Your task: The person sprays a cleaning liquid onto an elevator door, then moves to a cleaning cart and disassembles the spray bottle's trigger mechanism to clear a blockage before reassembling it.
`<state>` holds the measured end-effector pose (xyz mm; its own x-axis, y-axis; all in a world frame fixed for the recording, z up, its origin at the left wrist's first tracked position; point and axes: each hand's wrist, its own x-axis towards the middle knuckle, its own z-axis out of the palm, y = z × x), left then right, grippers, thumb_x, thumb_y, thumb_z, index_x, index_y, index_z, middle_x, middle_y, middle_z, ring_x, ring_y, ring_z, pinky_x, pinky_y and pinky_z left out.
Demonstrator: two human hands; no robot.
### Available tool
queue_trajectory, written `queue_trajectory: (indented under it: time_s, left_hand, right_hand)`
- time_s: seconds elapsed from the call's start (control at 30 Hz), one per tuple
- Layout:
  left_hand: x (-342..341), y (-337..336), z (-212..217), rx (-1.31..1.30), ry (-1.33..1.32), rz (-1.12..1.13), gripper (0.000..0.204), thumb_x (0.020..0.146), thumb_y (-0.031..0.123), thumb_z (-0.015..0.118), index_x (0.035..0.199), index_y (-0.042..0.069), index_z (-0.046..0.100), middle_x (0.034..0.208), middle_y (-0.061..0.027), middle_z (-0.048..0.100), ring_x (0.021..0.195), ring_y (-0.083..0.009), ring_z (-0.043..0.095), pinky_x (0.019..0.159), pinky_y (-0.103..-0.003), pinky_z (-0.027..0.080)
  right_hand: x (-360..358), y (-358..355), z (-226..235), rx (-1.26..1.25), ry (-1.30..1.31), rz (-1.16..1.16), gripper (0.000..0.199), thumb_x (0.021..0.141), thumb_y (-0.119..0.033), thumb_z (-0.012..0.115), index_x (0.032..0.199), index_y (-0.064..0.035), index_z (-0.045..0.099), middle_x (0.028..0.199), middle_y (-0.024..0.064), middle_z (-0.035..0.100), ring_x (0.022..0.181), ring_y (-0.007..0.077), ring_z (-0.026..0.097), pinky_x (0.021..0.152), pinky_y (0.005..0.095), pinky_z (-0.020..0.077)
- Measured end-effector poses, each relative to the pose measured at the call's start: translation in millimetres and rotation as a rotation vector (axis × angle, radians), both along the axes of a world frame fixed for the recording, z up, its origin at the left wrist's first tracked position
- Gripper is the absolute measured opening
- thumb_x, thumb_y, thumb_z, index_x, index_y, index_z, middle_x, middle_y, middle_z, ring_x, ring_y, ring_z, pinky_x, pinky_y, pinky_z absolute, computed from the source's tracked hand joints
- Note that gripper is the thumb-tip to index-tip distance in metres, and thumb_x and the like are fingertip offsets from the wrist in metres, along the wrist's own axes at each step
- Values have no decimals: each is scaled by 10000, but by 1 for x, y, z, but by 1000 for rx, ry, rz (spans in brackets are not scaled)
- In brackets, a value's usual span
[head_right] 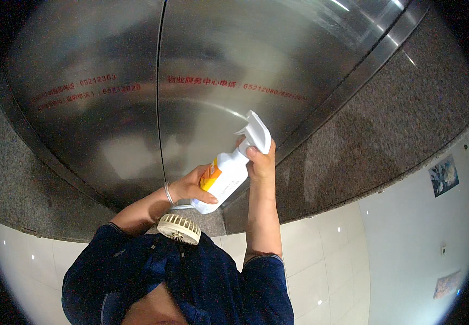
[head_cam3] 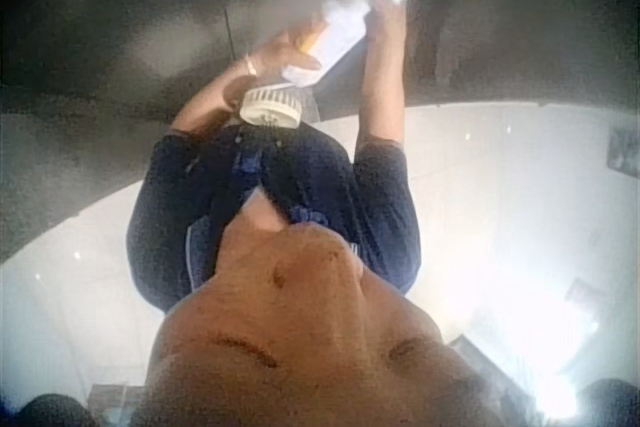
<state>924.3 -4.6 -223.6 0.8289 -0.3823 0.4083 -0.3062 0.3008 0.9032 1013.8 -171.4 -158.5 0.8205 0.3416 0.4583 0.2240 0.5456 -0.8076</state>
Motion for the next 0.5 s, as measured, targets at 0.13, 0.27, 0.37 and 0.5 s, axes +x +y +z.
queue_trajectory:
  time_s: [0.13,0.27,0.37,0.5]
  left_hand:
    - [3,7,-5,-33,62,-31,700,674,164,809,1264,38,453,1094,-57,576,1021,-151,551,920,-306,439]
    - [7,9,-10,-31,34,171,711,667,173,813,1254,42,434,1097,-51,558,1014,-144,539,905,-302,430]
    - [5,10,-14,23,-20,269,689,664,174,813,1232,45,446,1091,-50,561,1006,-144,540,896,-297,426]
    - [-1,9,-4,79,-116,345,664,659,194,816,1201,48,463,1062,-62,580,980,-161,563,871,-305,442]
  right_hand:
    - [12,-7,7,-165,-79,181,588,708,-390,815,1119,-11,630,1002,89,670,912,177,624,835,326,469]
    - [-3,8,4,-207,-57,17,644,718,-414,824,1167,-20,583,941,3,635,843,120,581,799,283,459]
    - [-5,11,5,-205,11,-104,339,767,-184,797,1016,-37,621,895,9,648,804,124,595,773,261,460]
    - [12,-4,-3,-63,94,-93,249,823,-77,724,1036,-14,612,922,29,657,892,141,614,834,284,469]
